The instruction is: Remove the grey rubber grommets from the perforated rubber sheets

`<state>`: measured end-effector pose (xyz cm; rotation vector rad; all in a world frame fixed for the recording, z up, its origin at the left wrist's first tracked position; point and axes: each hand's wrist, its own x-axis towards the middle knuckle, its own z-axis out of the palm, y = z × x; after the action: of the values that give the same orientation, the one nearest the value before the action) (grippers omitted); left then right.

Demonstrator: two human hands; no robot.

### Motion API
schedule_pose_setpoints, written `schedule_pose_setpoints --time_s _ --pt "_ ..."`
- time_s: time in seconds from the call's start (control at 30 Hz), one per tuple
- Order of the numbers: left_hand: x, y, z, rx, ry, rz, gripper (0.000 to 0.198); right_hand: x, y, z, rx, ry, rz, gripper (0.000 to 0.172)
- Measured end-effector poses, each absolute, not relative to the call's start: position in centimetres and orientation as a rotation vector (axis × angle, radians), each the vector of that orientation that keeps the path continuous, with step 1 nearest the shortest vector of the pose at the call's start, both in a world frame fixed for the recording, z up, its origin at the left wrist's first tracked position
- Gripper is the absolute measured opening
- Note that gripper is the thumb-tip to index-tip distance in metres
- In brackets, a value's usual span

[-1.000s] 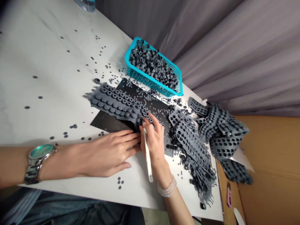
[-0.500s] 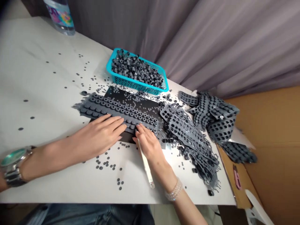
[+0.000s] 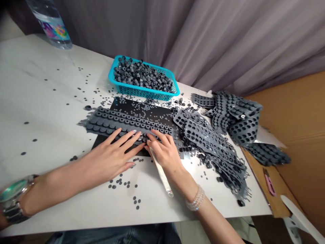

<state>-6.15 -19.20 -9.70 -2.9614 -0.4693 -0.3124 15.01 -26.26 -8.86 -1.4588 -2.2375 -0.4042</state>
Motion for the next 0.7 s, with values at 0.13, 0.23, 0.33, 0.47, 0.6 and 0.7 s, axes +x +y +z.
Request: schedule_pose_setpoints --time_s 0.13,0.23,0.33,0.47,0.6,0.7 --pt "-6.2 -19.2 -9.7 -2.938 -0.472 -0.296 0.055 14.9 -26.2 -8.7 -1.434 -2.282 -0.458 0.006" --pt "-6.1 -19.2 -9.5 -2.947 -0.474 -0.302 0.053 14.8 -25.9 -8.6 -1.443 -2.37 -0.451 0.007" --pt "-6.0 -19.3 -9.2 -2.962 -0.47 -0.289 0.052 15.1 -25.4 -8.8 -1.476 -2.372 -0.435 0.01" --pt "-6.0 -19.4 -9.0 -2.971 -0.479 -0.257 0.052 16.1 -25.1 -8.9 -1.744 -1.883 -0.443 0.01" --pt "-6.0 -19.5 -9.0 -2.966 -0.495 -0.218 0.053 16.0 -26.0 -8.4 -1.757 -1.826 -0.338 0.007" --pt "-5.9 -19.5 -9.0 -2.964 -0.529 -0.184 0.053 15.0 -26.5 -8.2 -1.605 -2.077 -0.328 0.006"
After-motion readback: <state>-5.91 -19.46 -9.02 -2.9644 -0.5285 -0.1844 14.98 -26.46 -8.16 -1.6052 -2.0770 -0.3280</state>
